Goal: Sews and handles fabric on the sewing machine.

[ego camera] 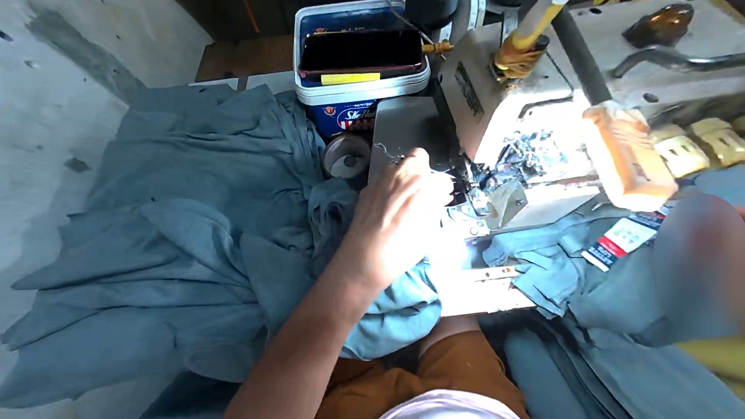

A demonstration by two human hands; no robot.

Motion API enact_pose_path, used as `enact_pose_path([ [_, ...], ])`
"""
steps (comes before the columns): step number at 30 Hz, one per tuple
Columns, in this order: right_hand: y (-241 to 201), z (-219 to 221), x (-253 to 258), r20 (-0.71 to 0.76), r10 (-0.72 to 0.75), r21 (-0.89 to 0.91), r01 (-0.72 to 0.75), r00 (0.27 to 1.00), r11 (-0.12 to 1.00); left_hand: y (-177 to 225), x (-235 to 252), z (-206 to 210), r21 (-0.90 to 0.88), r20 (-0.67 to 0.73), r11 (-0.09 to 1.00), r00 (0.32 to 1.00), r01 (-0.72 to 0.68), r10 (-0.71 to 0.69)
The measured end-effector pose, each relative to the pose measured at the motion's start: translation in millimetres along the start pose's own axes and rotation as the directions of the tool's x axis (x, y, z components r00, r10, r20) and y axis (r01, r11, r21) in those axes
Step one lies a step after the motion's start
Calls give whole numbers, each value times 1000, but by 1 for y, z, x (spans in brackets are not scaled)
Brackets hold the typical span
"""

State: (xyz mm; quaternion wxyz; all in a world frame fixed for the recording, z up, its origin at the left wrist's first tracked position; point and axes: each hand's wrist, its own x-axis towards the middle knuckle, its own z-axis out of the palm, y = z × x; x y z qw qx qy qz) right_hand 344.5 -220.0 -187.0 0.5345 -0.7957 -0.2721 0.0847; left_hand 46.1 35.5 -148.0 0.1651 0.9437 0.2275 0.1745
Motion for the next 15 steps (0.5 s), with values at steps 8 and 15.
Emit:
enact_pose_path([
  [8,22,4,3,22,20,42,-21,1000,999,3,29,13,13,219,998,974,60,-61],
  [15,56,11,3,-72,-128,80,134,989,988,23,22,-6,-210,214,948,958,238,-193],
])
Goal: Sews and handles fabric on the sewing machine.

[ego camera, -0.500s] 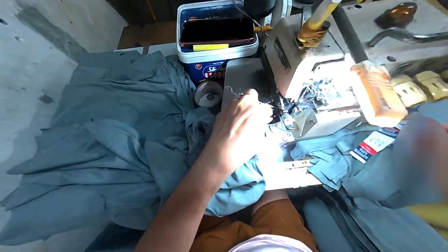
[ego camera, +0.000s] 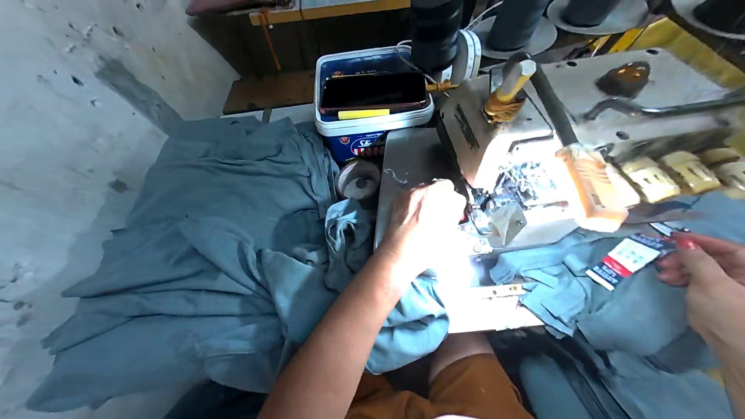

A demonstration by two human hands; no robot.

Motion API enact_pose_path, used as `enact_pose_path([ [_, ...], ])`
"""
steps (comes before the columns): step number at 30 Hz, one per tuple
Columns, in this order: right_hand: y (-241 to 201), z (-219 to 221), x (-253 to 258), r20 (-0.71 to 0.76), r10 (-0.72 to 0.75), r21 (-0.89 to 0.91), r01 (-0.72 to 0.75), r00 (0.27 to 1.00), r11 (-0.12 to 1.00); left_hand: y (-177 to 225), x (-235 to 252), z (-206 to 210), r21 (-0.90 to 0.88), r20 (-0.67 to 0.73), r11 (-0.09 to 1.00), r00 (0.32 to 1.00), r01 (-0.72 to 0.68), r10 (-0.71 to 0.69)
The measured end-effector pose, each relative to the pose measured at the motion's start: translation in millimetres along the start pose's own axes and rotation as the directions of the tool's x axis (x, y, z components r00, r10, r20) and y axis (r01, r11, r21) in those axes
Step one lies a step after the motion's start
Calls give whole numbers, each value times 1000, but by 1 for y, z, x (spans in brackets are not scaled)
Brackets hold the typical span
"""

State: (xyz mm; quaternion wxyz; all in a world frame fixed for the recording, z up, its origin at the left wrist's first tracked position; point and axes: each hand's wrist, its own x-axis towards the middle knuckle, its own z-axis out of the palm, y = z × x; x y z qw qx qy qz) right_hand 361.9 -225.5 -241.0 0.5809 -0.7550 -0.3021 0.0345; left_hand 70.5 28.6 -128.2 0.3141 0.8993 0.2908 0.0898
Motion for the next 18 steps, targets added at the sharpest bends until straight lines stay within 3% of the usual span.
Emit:
enact_pose_path([
  [1,-2,1,-2,-8,-1,8,1,1000,1000,-4,1,3,-1,-18,1000,1000,-14,14],
  [3,-10,2,-5,-20,-4,15,4,1000,1000,-24,12,20,125,-97,971,972,-203,216],
  [5,-11,1,-5,-16,-2,19,3,1000,1000,-33,15,24,206,-121,936,942,-286,314],
  [8,-12,-7,-1,-16,7,9,-7,1000,1000,-39,12,22,191,-170,937,930,-293,326],
  [11,-21,-25,18,-45,-37,-78,33,998,996,-45,5,17,20,-260,962,928,-273,268],
  [14,7,-42,57,-56,-132,-46,129,990,991,-49,3,14,-59,-337,943,895,-329,291],
  [18,7,-31,100,112,-92,-7,93,989,996,-47,2,15,-57,-333,951,904,-304,269],
])
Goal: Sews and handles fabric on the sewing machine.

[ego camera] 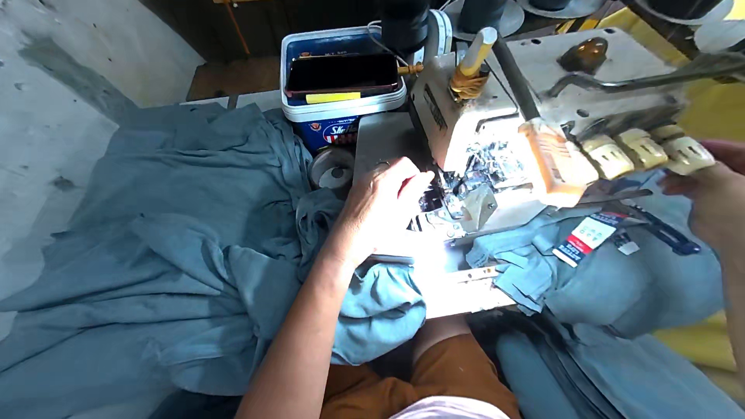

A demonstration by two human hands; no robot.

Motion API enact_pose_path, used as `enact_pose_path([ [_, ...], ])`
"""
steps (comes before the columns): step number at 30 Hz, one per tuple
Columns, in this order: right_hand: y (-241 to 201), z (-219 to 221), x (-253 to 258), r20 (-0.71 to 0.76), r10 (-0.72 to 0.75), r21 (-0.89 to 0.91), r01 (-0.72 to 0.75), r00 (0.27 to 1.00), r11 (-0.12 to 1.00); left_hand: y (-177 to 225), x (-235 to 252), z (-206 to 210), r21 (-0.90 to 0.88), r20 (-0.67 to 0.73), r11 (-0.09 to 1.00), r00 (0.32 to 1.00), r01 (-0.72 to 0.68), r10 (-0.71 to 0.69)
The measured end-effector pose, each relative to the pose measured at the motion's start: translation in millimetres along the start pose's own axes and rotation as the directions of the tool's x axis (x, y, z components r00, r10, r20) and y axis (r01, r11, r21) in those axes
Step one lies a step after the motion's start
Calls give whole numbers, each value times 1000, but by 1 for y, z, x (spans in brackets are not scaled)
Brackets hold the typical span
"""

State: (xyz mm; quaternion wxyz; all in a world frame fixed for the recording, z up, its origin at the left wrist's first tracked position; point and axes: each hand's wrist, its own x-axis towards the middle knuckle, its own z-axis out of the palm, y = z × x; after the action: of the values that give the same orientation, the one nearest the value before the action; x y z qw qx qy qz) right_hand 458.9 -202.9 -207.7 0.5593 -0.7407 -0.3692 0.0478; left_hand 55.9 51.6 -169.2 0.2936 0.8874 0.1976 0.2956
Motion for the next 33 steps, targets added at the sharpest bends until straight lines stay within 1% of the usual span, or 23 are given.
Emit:
enact_pose_path([
  [1,-8,6,6,55,38,12,-39,998,999,-2,0,1,3,2,1000,1000,-15,15],
  [4,-36,32,15,131,166,71,-176,977,982,-8,-1,4,-33,19,999,999,-29,29],
  [6,-44,43,17,192,232,96,-253,954,963,-8,0,5,-27,25,999,999,-32,33],
  [8,-40,46,20,256,270,124,-309,928,943,-7,1,4,1,32,998,997,-69,69],
  [10,-30,44,22,291,255,180,-315,922,932,-8,1,4,21,27,994,994,-107,106],
  [12,-29,42,24,350,212,223,-301,912,927,-9,1,5,27,34,994,994,-109,108],
  [15,-34,38,30,524,81,300,-273,848,914,-9,1,5,25,26,992,992,-123,122],
  [17,-41,42,32,588,-4,320,-227,809,920,-8,0,4,31,27,991,991,-132,131],
  [20,-46,45,36,626,-84,348,-180,776,920,-7,1,3,37,36,990,990,-134,133],
  [22,-47,45,36,640,-106,372,-186,761,910,-6,1,3,37,38,991,991,-130,128],
  [25,-52,47,34,626,-77,360,-200,776,911,-5,1,3,53,31,989,990,-136,134],
  [28,-60,49,30,587,30,305,-256,809,917,-6,1,4,63,29,987,989,-150,148],
  [33,-72,55,29,554,141,216,-305,820,928,-6,1,3,50,28,989,990,-142,141],
])
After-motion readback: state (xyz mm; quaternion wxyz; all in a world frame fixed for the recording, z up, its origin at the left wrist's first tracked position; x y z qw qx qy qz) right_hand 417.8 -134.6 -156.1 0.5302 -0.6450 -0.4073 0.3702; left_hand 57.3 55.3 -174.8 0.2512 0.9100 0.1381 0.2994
